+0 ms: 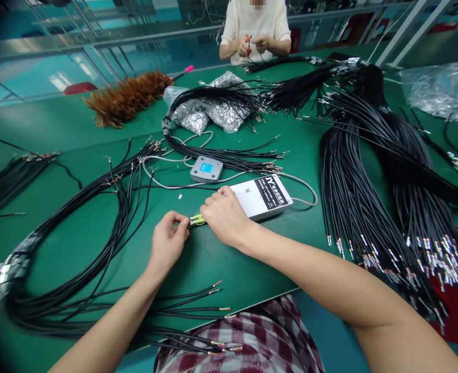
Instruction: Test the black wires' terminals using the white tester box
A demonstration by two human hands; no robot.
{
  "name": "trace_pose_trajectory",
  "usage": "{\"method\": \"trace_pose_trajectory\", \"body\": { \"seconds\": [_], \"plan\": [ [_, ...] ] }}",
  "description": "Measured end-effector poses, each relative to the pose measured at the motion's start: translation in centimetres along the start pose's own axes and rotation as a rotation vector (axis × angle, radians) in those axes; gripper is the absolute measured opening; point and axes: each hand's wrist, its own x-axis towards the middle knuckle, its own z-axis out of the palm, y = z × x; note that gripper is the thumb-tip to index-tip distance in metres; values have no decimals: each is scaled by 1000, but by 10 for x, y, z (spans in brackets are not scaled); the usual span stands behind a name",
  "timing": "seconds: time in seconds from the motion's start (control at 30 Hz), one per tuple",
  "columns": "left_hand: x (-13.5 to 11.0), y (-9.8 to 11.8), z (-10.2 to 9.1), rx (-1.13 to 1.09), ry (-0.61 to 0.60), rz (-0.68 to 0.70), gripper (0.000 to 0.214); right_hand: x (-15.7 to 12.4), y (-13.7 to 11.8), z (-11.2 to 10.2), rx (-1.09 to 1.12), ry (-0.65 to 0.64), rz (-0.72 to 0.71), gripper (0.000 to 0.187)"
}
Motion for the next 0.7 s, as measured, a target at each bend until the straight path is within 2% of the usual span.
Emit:
{"method": "trace_pose_trajectory", "body": {
  "seconds": [0.43,0.5,0.57,0.63,0.7],
  "plan": [
    [0,0,-6,130,-30,98,13,-5,-1,-7,50,32,4,7],
    [1,-1,-9,134,-50,107,14,-18,5,-11,120,123,-6,12],
    [3,-2,-11,127,-69,110,15,-38,13,-14,216,283,33,13],
    [4,-2,-13,115,-78,110,15,-63,20,-12,290,444,154,13],
    [4,-2,-14,103,-78,110,15,-86,22,-6,319,541,238,10]
  ]
}}
